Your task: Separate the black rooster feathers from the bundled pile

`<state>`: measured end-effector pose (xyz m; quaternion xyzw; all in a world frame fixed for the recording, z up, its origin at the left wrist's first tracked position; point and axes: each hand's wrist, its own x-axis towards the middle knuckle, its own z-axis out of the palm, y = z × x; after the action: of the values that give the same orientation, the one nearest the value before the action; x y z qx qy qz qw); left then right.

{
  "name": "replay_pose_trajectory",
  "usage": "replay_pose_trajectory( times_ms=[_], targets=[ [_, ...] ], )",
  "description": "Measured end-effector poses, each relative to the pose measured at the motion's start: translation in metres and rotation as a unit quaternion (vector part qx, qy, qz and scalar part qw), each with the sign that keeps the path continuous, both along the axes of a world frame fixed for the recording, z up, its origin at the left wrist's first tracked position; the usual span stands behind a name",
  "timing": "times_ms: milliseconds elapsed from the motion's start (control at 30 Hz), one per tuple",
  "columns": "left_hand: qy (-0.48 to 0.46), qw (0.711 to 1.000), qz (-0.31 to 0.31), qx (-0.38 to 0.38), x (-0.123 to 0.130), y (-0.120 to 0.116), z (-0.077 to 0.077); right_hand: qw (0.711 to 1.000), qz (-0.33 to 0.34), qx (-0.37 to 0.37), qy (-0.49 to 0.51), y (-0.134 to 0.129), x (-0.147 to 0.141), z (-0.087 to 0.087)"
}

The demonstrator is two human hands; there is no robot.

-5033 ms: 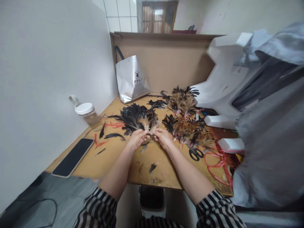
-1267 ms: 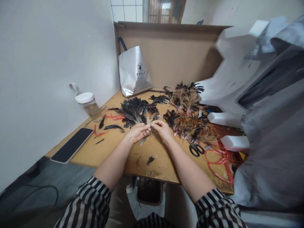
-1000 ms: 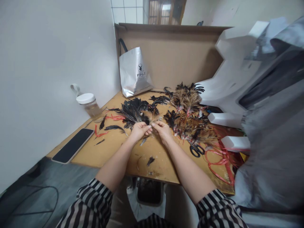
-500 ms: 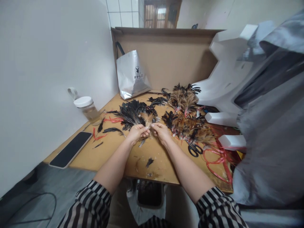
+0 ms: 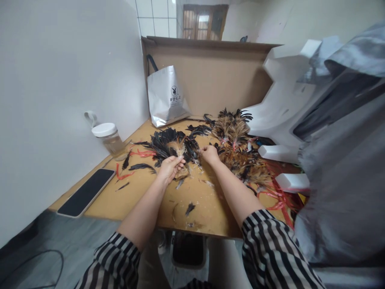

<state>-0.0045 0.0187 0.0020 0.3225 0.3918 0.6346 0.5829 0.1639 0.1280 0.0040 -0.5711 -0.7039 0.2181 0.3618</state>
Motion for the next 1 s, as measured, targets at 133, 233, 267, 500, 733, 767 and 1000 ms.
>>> replay_pose_trajectory(
  times_ms=[133,233,267,500,733,767,1000],
  targets=[
    [-0.005,1.000,-0.004,-0.001,0.000,-0.001,0.001,0.998,-0.030,-0.017,-0.057,0.005,-0.010,-0.001],
    [-0.008,1.000,-0.005,-0.005,0.000,-0.001,0.001,0.998,-0.036,-0.037,-0.036,0.006,-0.012,-0.004],
    [-0.010,1.000,-0.004,-0.005,0.000,-0.001,0.001,0.998,-0.032,-0.048,-0.011,0.005,-0.011,-0.006],
    [-0.015,1.000,-0.002,-0.003,-0.001,0.001,0.000,0.914,0.033,-0.181,0.362,-0.009,0.002,-0.003],
    [-0.020,0.999,-0.034,-0.021,-0.001,0.001,-0.004,0.827,0.101,-0.201,0.515,-0.035,0.005,0.008],
    [-0.021,0.999,-0.041,-0.025,-0.001,0.001,-0.004,0.824,0.113,-0.197,0.519,-0.039,0.002,0.010],
    [-0.030,0.996,-0.078,-0.043,0.003,-0.004,0.002,0.850,0.175,-0.151,0.473,-0.063,-0.022,0.015]
  ],
)
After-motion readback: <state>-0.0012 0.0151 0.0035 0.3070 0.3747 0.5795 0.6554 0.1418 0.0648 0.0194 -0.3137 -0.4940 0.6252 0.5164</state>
